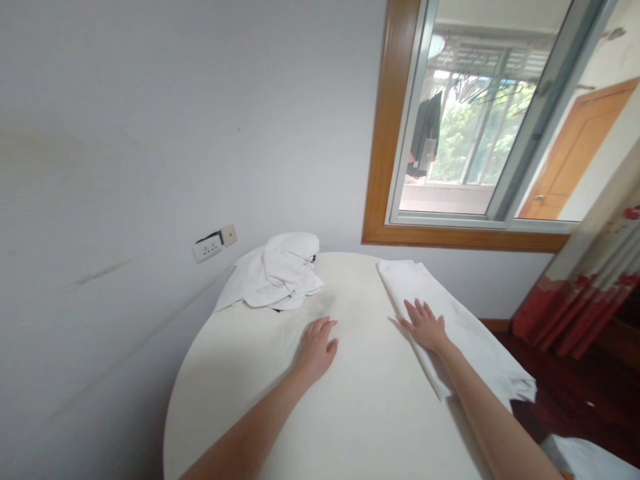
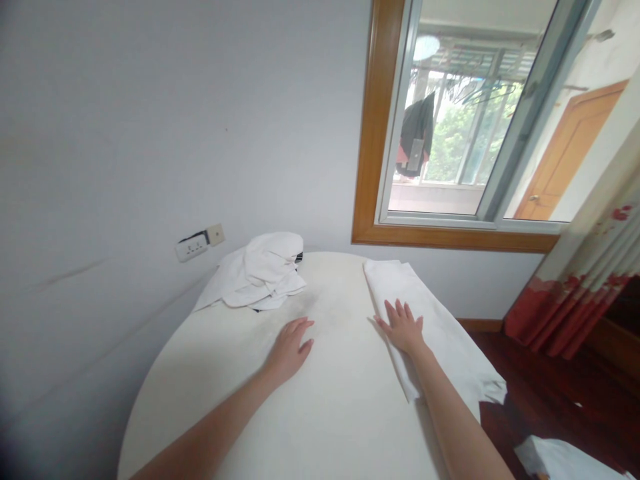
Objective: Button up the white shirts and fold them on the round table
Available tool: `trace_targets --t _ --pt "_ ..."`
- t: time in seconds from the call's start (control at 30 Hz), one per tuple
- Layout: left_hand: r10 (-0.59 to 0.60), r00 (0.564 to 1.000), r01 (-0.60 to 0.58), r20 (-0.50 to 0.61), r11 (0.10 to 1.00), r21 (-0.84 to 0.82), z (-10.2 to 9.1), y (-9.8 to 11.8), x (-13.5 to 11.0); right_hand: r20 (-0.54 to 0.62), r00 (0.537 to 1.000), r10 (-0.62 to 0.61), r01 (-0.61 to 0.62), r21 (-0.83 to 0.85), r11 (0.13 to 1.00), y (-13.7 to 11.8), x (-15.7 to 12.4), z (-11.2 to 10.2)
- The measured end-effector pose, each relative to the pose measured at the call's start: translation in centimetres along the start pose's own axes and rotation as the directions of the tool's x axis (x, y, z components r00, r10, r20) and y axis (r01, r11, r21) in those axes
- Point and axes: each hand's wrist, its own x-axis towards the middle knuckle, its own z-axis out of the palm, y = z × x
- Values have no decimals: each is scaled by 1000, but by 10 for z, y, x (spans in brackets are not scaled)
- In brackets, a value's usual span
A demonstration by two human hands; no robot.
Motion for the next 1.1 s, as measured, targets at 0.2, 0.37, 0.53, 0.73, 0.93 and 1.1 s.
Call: trace_targets --t 0.2,0.37,0.53,0.73,0.93,1.1 --pt "-5 1000 5 6 1000 -7 -1 0 -1 61 998 -5 5 -2 1000 -1 -1 8" --pt "-1 1000 1 14 1000 -11 0 -2 -1 57 998 -15 14 8 1000 2 0 8" --pt "-12 1000 12 20 1000 -18 -1 -2 0 51 998 -22 23 -13 1000 3 -2 6" --pt "-3 1000 4 12 1000 -21 1 -4 1 60 997 -40 41 -2 999 5 -3 6" --pt "1 1000 -1 9 1000 -13 2 -6 2 70 993 -97 96 8 995 14 -3 2" --pt "1 1000 -1 10 1000 5 3 -5 2 91 979 -181 182 1 983 25 2 -4"
